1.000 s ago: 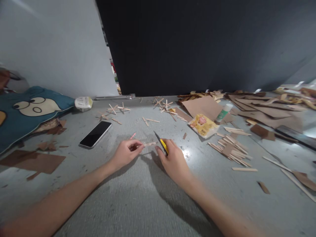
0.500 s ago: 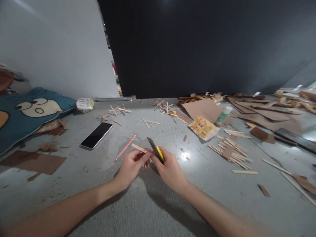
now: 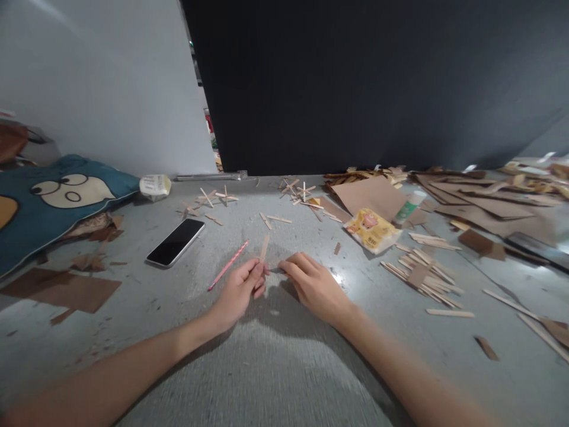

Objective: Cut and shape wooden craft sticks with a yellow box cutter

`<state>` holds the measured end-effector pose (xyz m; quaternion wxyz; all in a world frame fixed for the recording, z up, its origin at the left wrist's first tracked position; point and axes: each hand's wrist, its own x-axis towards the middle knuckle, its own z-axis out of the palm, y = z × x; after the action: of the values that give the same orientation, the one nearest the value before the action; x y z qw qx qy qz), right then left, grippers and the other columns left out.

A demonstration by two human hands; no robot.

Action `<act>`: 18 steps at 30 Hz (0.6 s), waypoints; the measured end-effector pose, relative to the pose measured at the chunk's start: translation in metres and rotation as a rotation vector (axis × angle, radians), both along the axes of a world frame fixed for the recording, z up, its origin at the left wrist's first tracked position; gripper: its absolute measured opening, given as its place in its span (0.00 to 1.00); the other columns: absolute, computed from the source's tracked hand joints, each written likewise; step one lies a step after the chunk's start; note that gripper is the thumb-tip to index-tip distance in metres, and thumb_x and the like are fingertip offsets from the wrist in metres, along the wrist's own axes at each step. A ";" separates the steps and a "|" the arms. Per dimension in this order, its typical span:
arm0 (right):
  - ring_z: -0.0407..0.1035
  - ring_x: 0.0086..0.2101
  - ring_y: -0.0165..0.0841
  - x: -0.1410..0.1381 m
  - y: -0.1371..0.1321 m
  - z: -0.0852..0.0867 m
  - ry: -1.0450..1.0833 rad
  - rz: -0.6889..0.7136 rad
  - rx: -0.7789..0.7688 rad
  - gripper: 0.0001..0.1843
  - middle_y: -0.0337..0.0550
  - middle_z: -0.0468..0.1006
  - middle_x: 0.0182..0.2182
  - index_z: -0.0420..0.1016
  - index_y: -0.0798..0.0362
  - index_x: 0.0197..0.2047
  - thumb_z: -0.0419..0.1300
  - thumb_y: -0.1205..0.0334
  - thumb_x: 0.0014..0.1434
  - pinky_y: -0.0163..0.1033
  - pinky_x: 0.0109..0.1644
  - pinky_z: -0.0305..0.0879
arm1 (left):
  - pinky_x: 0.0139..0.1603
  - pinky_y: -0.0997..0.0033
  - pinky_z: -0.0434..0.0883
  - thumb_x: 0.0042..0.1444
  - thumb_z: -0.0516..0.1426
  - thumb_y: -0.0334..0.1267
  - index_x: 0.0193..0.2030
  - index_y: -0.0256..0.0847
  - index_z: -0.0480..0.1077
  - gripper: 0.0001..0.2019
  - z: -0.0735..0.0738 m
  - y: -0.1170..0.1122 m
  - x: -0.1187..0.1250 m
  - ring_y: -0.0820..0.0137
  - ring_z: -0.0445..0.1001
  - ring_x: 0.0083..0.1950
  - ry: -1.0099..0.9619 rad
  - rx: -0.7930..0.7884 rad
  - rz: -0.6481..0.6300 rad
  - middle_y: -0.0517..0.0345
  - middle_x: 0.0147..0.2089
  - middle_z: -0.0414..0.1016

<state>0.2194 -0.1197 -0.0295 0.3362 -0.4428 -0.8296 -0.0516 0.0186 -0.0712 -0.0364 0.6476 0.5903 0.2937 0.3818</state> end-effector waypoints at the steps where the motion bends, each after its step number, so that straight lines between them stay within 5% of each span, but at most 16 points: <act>1: 0.74 0.41 0.40 0.000 0.001 -0.001 -0.017 -0.001 0.009 0.16 0.50 0.78 0.42 0.70 0.51 0.56 0.45 0.68 0.74 0.43 0.42 0.72 | 0.27 0.73 0.58 0.65 0.55 0.63 0.36 0.41 0.66 0.24 0.000 0.000 0.000 0.75 0.59 0.24 -0.003 0.000 -0.009 0.69 0.24 0.55; 5: 0.73 0.39 0.40 -0.001 0.000 0.000 -0.056 -0.008 -0.012 0.16 0.49 0.77 0.40 0.70 0.52 0.59 0.45 0.64 0.76 0.44 0.42 0.72 | 0.30 0.71 0.62 0.67 0.52 0.64 0.33 0.41 0.63 0.26 0.002 -0.003 -0.001 0.73 0.66 0.27 0.029 0.021 -0.068 0.63 0.27 0.65; 12: 0.72 0.41 0.40 -0.002 0.003 -0.001 0.058 -0.012 -0.096 0.19 0.49 0.77 0.41 0.74 0.47 0.61 0.46 0.60 0.76 0.47 0.46 0.71 | 0.25 0.73 0.54 0.62 0.56 0.67 0.35 0.40 0.66 0.28 0.004 -0.004 0.000 0.75 0.50 0.25 -0.009 -0.068 -0.131 0.69 0.25 0.50; 18: 0.71 0.41 0.39 0.001 0.009 -0.011 0.235 0.060 -0.085 0.19 0.49 0.75 0.41 0.76 0.45 0.62 0.51 0.62 0.74 0.45 0.46 0.73 | 0.25 0.72 0.52 0.63 0.53 0.69 0.35 0.41 0.65 0.29 0.006 -0.005 -0.001 0.76 0.49 0.23 0.028 -0.042 -0.124 0.70 0.23 0.49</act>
<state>0.2208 -0.1110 -0.0406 0.4135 -0.4346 -0.7988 0.0460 0.0173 -0.0763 -0.0304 0.6781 0.5990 0.2736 0.3263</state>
